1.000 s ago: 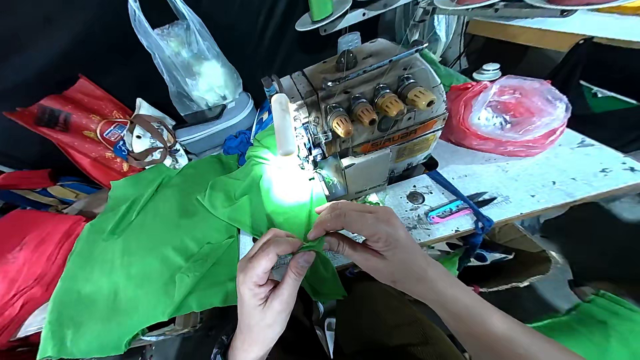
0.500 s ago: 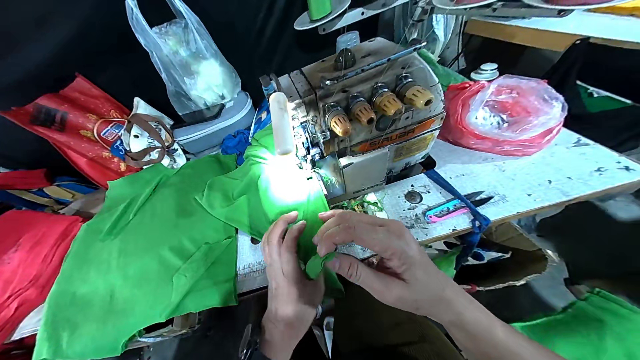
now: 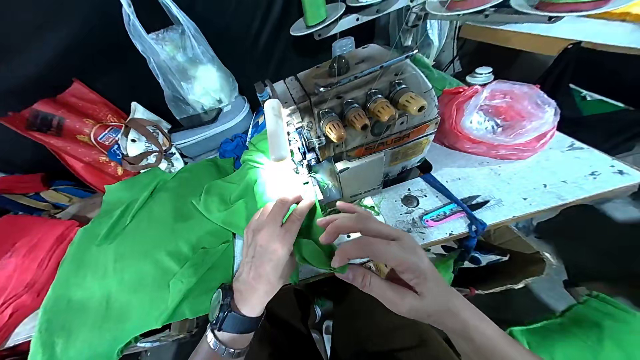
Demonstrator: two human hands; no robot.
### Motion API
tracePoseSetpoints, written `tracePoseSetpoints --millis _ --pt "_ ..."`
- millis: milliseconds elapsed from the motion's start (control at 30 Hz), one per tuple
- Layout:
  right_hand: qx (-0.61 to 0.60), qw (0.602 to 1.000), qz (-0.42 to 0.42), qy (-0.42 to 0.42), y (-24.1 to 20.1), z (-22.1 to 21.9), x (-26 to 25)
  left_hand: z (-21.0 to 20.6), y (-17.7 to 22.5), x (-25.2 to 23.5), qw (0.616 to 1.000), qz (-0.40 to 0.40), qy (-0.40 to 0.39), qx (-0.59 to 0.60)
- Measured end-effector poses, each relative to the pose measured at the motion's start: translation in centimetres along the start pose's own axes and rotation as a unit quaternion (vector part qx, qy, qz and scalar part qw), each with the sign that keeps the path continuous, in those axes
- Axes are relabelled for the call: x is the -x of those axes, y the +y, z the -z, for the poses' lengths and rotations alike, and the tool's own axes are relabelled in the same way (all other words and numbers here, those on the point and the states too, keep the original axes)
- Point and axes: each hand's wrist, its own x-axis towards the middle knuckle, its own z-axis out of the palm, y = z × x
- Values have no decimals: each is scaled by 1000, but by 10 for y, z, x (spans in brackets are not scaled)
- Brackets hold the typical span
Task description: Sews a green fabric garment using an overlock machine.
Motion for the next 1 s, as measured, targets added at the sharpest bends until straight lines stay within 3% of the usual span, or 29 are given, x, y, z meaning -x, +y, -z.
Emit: tracePoseSetpoints --millis 333,600,833,1000 --pt "42 997 39 58 -10 -15 -9 -4 1 -8 998 39 50 -5" --pt "28 999 23 36 -9 -6 -4 -11 12 -4 998 54 23 7" --pt "105 994 24 -29 -1 1 35 -18 22 15 994 33 9 -102" --pt "198 980 22 -27 13 6 68 -22 19 33 995 36 -37 -83"
